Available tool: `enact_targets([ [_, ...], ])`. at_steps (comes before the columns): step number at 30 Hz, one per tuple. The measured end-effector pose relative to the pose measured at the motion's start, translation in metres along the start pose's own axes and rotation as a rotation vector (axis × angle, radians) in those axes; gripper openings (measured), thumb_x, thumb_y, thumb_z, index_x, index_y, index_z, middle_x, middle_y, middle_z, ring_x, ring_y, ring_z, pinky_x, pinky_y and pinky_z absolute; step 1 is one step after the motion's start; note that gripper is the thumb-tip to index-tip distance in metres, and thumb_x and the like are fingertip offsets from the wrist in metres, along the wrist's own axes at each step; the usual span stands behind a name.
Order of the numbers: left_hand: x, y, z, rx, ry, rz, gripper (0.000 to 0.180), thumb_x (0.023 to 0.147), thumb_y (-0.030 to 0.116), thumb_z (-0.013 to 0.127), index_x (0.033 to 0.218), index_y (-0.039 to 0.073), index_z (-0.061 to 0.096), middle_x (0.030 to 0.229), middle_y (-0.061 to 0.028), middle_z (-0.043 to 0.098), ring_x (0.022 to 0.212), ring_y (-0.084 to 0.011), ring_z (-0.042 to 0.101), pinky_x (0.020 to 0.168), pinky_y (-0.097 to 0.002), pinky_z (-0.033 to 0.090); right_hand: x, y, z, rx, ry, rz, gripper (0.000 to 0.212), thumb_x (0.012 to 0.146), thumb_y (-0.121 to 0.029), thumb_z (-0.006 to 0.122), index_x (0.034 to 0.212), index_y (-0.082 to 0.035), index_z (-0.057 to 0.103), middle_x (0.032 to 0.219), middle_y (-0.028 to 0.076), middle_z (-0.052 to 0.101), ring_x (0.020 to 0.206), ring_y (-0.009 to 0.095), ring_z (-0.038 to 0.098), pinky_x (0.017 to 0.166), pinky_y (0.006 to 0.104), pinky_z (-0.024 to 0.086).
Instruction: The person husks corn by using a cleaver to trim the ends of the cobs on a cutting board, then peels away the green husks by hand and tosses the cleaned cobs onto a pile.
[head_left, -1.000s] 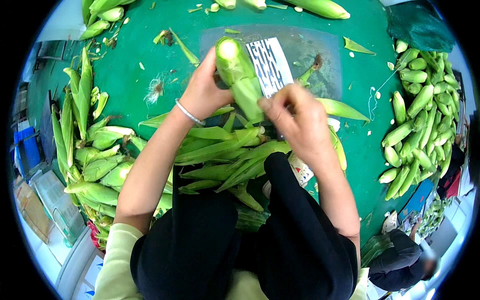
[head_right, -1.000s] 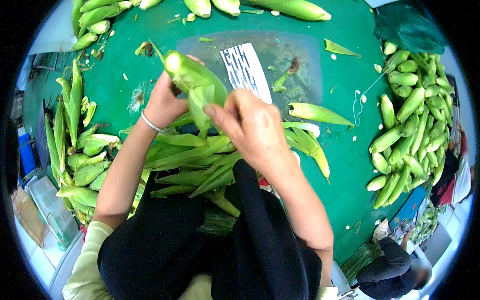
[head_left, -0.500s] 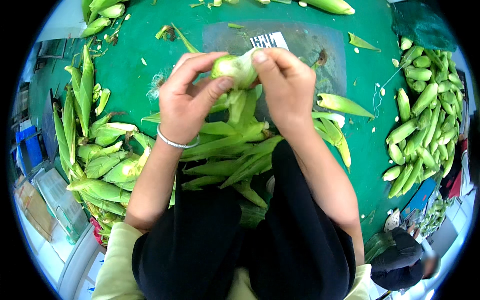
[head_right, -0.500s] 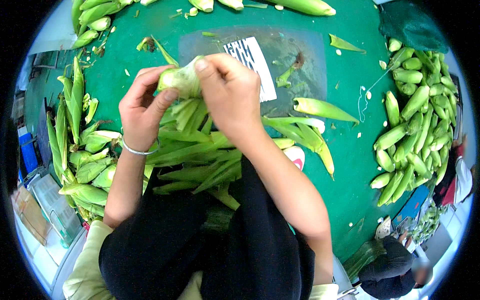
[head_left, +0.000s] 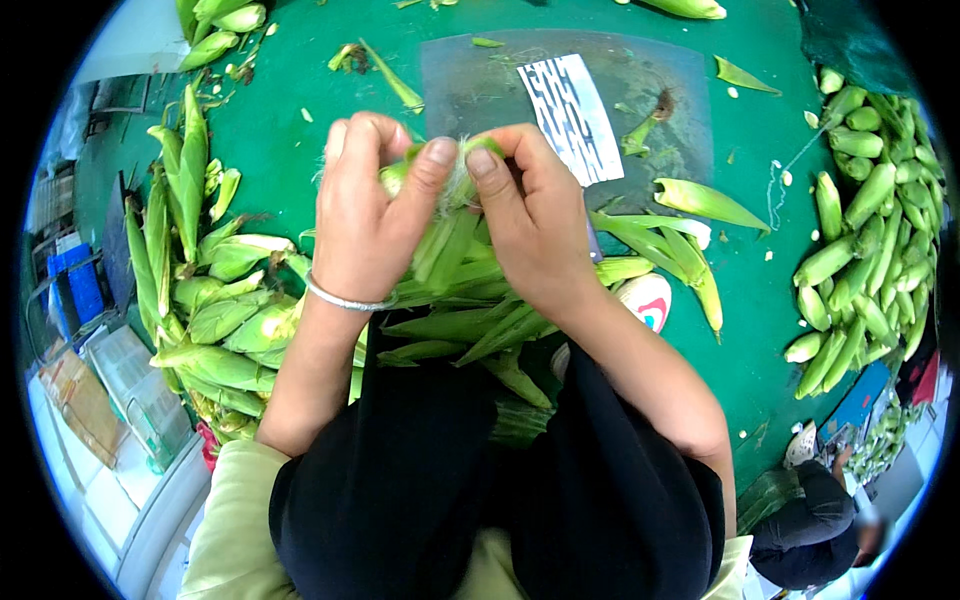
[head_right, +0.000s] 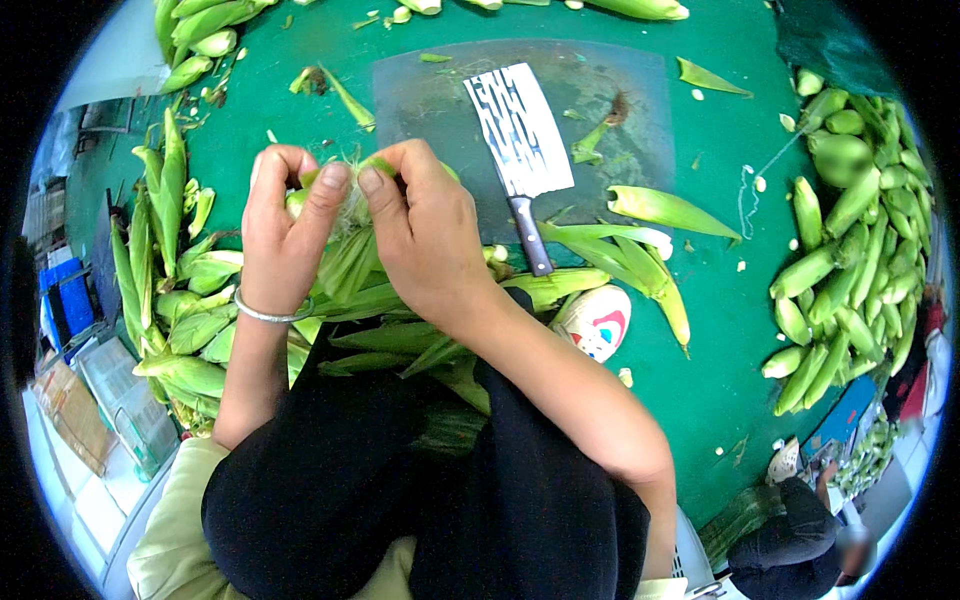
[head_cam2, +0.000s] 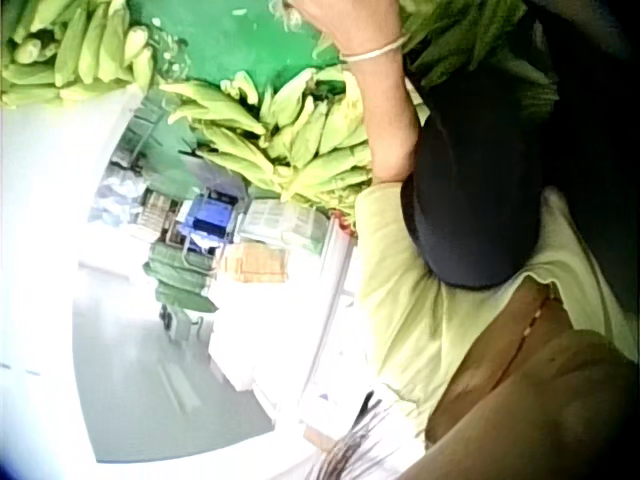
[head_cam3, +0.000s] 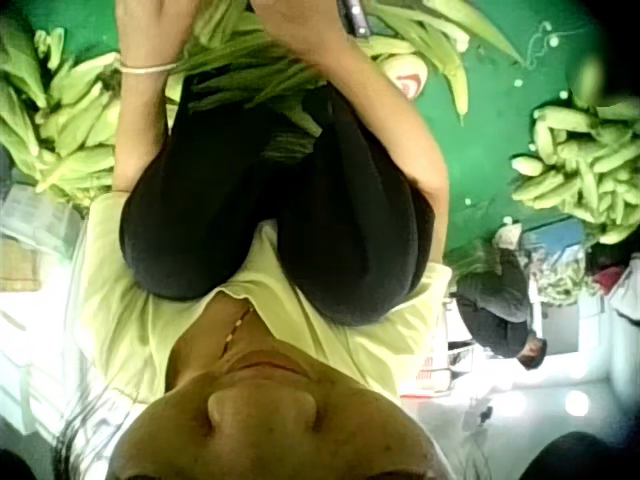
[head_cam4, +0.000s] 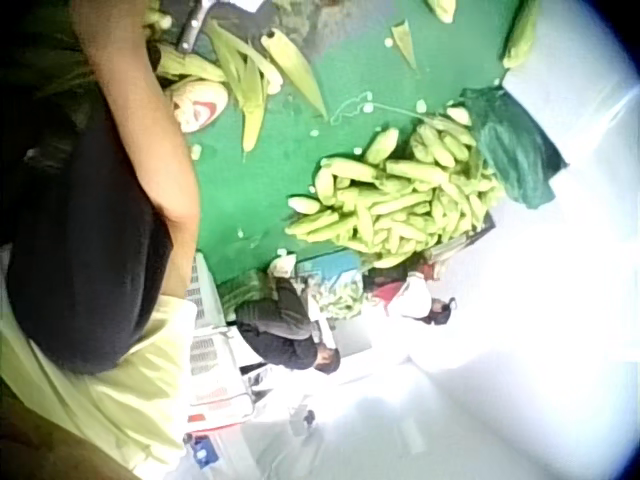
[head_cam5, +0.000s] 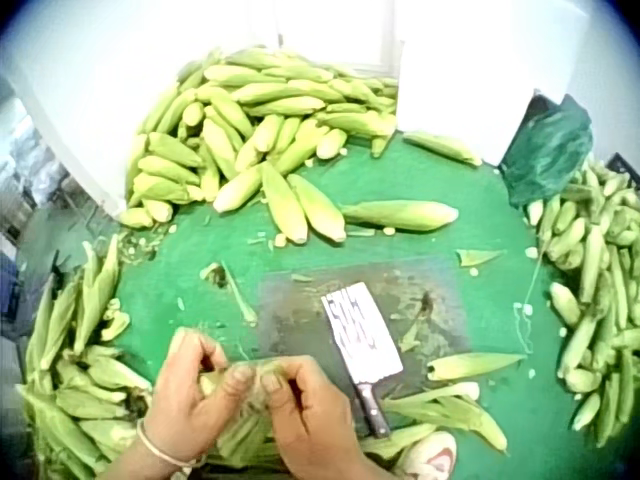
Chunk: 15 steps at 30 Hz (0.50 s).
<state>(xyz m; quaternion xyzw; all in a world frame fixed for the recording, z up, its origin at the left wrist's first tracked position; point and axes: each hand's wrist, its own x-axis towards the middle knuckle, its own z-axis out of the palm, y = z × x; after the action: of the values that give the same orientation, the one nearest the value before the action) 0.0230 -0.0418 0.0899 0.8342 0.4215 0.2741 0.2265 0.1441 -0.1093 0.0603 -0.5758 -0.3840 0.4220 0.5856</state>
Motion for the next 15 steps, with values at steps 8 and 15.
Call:
enact_targets([
  [8, -0.049, -0.014, -0.012, -0.797, -0.025, -0.819, 0.029, 0.091, 0.020, 0.052, 0.064, 0.010, 0.045, 0.065, 0.0085, 0.042, 0.057, 0.0000, 0.030, 0.049, -0.0177, 0.026, -0.026, 0.022, 0.007, 0.448, -0.250, 0.329, 0.019, 0.091, -0.020, 0.051, 0.089, 0.000, 0.052, 0.075, -0.001, 0.052, 0.068, 0.005, 0.046, 0.061, 0.0206, 0.039],
  [15, -0.056, -0.017, 0.006, -1.298, -0.159, -0.933, 0.023, 0.091, 0.023, 0.049, 0.091, 0.002, 0.056, 0.082, -0.0057, 0.061, 0.070, -0.0115, 0.059, 0.064, -0.0252, 0.049, -0.044, 0.030, -0.033, 0.908, -0.143, 0.590, 0.014, 0.092, -0.015, 0.047, 0.093, -0.002, 0.052, 0.085, 0.004, 0.059, 0.071, 0.010, 0.052, 0.065, 0.0249, 0.043],
])
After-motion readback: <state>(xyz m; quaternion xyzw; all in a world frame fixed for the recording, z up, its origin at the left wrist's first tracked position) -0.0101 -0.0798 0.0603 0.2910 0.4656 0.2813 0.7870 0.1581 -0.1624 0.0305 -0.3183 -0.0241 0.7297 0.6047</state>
